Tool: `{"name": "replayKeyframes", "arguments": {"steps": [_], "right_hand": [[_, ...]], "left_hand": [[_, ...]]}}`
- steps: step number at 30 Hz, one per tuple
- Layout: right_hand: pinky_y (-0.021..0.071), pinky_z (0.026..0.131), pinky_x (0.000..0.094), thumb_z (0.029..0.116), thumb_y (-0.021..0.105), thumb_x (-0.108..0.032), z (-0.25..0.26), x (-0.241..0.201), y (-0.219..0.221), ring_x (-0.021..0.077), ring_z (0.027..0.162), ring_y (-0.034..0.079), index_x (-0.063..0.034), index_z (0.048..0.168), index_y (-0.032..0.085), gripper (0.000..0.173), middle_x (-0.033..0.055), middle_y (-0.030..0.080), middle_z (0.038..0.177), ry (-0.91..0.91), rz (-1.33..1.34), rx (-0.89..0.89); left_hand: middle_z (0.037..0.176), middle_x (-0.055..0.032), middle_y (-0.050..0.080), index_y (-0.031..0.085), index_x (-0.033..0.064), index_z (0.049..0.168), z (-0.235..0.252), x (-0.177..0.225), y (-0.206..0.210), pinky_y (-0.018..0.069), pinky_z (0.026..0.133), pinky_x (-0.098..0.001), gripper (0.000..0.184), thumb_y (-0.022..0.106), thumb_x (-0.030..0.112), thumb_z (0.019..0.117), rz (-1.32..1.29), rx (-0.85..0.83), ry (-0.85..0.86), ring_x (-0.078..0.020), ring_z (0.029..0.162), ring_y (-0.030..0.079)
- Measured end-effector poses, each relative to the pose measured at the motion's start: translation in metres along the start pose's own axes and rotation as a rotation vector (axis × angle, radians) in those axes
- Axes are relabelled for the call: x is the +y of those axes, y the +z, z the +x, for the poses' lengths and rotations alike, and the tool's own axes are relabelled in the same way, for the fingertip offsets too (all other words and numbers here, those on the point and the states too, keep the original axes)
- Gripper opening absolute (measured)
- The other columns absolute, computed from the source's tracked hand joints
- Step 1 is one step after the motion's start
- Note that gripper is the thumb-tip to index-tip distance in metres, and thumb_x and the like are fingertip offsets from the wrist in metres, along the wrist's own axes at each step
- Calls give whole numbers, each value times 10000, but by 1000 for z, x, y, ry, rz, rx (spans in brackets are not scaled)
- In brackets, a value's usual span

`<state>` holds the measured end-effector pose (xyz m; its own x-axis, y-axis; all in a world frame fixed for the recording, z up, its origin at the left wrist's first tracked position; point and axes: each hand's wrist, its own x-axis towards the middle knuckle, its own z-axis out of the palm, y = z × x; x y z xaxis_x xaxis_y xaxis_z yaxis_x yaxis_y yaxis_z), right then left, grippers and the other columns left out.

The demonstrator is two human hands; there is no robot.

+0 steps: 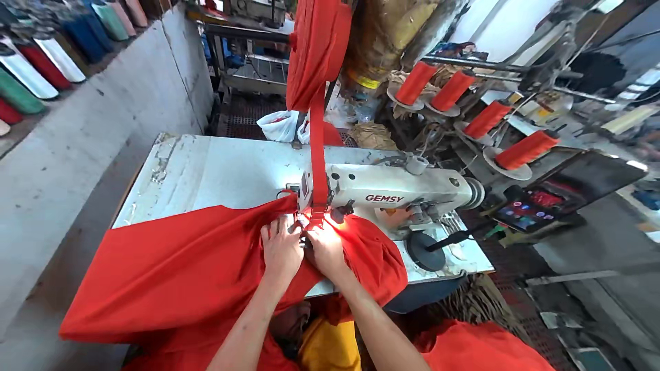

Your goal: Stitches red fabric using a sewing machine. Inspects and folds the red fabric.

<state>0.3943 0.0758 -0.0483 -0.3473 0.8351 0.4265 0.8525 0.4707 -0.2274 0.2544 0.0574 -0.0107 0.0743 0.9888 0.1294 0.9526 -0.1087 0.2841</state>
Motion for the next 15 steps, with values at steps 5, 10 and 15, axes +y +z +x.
{"name": "replayKeyframes", "arguments": {"steps": [5, 10, 15], "right_hand": [[615, 799, 472, 908, 669, -144, -11, 3, -5, 252, 992, 737, -150, 1103, 781, 224, 63, 766, 1068, -6, 91, -4], [622, 720, 472, 901, 678, -109, -17, -4, -9, 237, 944, 750, -214, 1194, 769, 323, 28, 770, 1110, 102, 52, -36], [594, 614, 467, 859, 703, -138, -10, -8, -7, 234, 798, 733, -178, 1101, 765, 253, 29, 753, 928, 111, -38, -47]], "left_hand": [[1402, -168, 608, 690, 127, 1301, -5, 1, 18, 406, 1000, -673, 395, 647, 174, 911, -69, 90, -64, -428, 1271, 563], [1326, -182, 654, 736, 134, 1201, -6, -10, 28, 406, 993, -699, 280, 570, 173, 978, -57, 185, 94, -459, 1247, 581], [1161, -199, 679, 779, 132, 1070, 4, -24, 30, 436, 933, -674, 220, 630, 183, 916, -85, 248, 185, -445, 1145, 616]]}}
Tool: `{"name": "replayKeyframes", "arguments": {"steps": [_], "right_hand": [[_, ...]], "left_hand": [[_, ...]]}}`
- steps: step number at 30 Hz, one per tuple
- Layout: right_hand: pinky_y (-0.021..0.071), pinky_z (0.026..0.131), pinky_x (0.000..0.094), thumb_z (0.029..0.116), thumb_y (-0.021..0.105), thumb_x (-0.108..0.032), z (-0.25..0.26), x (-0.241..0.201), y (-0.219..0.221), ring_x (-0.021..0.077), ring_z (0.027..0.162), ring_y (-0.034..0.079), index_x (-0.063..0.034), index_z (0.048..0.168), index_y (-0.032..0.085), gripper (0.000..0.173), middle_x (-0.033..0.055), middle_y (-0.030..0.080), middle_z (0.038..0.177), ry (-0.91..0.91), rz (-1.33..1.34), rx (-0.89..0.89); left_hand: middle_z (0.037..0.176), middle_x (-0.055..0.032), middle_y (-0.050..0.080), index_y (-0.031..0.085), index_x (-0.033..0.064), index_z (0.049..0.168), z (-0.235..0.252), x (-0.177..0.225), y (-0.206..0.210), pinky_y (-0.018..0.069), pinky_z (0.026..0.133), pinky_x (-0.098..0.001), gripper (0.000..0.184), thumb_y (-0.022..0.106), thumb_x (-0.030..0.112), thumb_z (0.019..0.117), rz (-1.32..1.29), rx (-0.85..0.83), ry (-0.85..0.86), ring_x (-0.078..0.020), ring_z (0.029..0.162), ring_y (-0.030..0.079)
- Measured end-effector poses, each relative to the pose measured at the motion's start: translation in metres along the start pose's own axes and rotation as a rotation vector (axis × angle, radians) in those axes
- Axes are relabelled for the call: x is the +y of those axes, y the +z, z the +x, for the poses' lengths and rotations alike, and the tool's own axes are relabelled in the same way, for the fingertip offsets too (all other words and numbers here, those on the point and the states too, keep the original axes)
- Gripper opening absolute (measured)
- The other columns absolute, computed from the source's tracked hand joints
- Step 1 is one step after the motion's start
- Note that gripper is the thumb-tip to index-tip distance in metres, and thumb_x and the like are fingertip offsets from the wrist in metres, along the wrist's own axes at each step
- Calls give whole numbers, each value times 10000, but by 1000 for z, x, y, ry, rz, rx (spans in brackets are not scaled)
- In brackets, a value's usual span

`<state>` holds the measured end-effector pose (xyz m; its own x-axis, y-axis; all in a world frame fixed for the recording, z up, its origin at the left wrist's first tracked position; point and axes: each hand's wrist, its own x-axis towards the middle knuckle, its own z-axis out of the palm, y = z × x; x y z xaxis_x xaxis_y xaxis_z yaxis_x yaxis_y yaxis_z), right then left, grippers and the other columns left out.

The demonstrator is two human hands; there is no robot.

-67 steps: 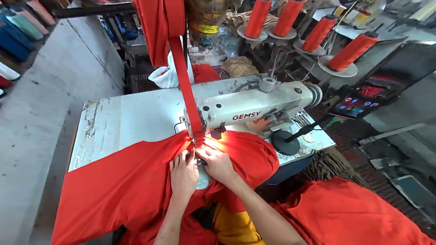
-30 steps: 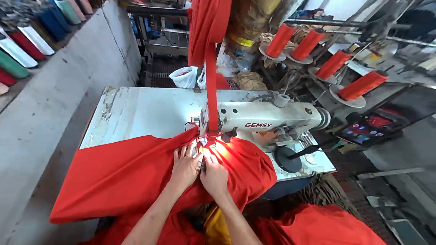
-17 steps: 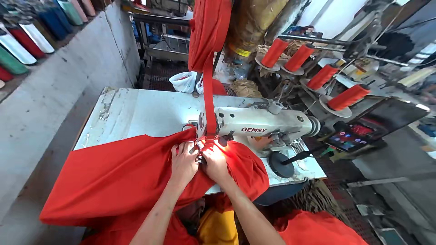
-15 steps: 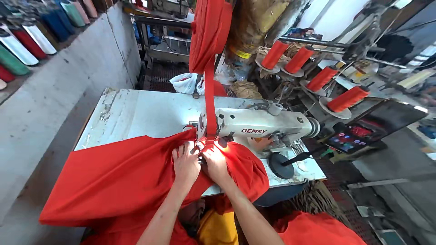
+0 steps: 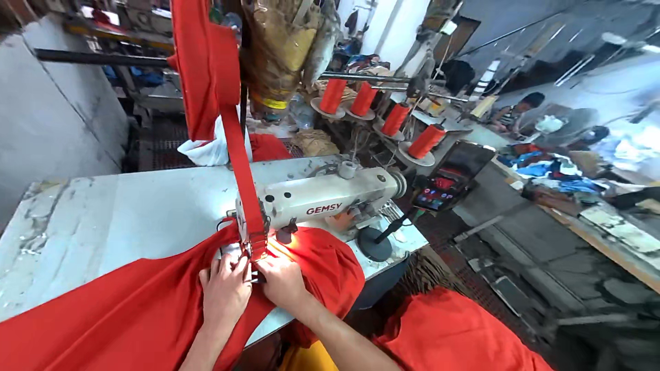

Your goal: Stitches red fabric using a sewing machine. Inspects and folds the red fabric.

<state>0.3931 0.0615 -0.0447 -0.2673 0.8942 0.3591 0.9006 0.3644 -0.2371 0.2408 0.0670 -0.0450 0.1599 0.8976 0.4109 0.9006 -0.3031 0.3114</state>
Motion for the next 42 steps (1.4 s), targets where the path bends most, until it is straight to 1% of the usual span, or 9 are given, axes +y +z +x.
{"name": "replayKeyframes", "arguments": {"steps": [5, 12, 15, 19, 29, 33, 36, 39, 42], "right_hand": [[593, 658, 460, 884, 651, -128, 10, -23, 0, 269, 821, 740, -74, 1062, 763, 217, 103, 747, 902, 68, -92, -82], [578, 835, 526, 966, 564, -161, 23, -47, -22, 345, 1137, 676, -86, 1419, 586, 460, 166, 615, 1397, 244, -55, -482], [589, 788, 525, 916, 633, -154, 11, -38, -19, 312, 1028, 719, -92, 1282, 678, 373, 125, 723, 1178, 194, 20, -358], [587, 772, 545, 885, 657, -157, 10, -29, -22, 312, 996, 723, -94, 1220, 703, 344, 117, 727, 1152, 139, 94, -350], [531, 940, 562, 968, 598, -474, 47, 40, -50, 334, 1115, 687, -48, 1222, 697, 505, 188, 717, 1164, 336, 119, -350], [591, 864, 474, 945, 589, -213, 40, 48, -10, 309, 988, 734, -4, 1063, 763, 296, 196, 748, 999, -13, 106, 30], [579, 890, 362, 899, 655, -165, 48, 39, -4, 186, 962, 717, 38, 1066, 724, 272, 144, 742, 973, 185, 379, 124], [511, 976, 293, 970, 596, -199, 64, 27, -7, 132, 1072, 665, 6, 1171, 701, 306, 116, 724, 1108, 260, 273, -138], [411, 1106, 534, 1050, 529, -250, 83, 6, -35, 343, 1307, 578, -17, 1343, 639, 391, 228, 644, 1345, 189, 61, -558]], "left_hand": [[1194, -219, 671, 766, 84, 1058, 36, -44, -4, 448, 1012, -644, 269, 592, 263, 960, -192, -92, 175, -449, 1200, 597], [1261, -229, 648, 757, 81, 1117, 82, -68, 0, 455, 1032, -624, 263, 593, 226, 972, -174, -165, 159, -452, 1239, 584], [1193, -234, 672, 759, 57, 1063, 64, -46, -12, 429, 1020, -638, 239, 596, 200, 962, -222, 3, 29, -452, 1193, 599], [1042, -123, 727, 707, 20, 1108, 25, -28, -13, 597, 840, -366, 250, 565, 196, 1000, -605, 47, -95, -183, 918, 713], [1204, -202, 697, 722, 20, 1145, 76, -71, 6, 452, 1050, -592, 442, 443, 349, 1050, -313, -39, 124, -407, 1197, 628], [1350, -269, 581, 702, 42, 1224, 93, -56, 5, 364, 1073, -669, 378, 655, 265, 921, -184, -128, -26, -496, 1297, 505], [1280, -250, 618, 740, 80, 1136, 100, -55, 13, 389, 1036, -675, 281, 650, 253, 933, -169, -63, -72, -482, 1250, 542], [1186, -240, 660, 761, 62, 1038, 109, -57, 18, 399, 1008, -685, 204, 635, 203, 961, -233, -15, -90, -470, 1191, 582], [1158, -213, 684, 766, 58, 1028, 120, -63, 20, 425, 988, -679, 211, 645, 223, 975, -318, -48, -94, -437, 1157, 617]]}}
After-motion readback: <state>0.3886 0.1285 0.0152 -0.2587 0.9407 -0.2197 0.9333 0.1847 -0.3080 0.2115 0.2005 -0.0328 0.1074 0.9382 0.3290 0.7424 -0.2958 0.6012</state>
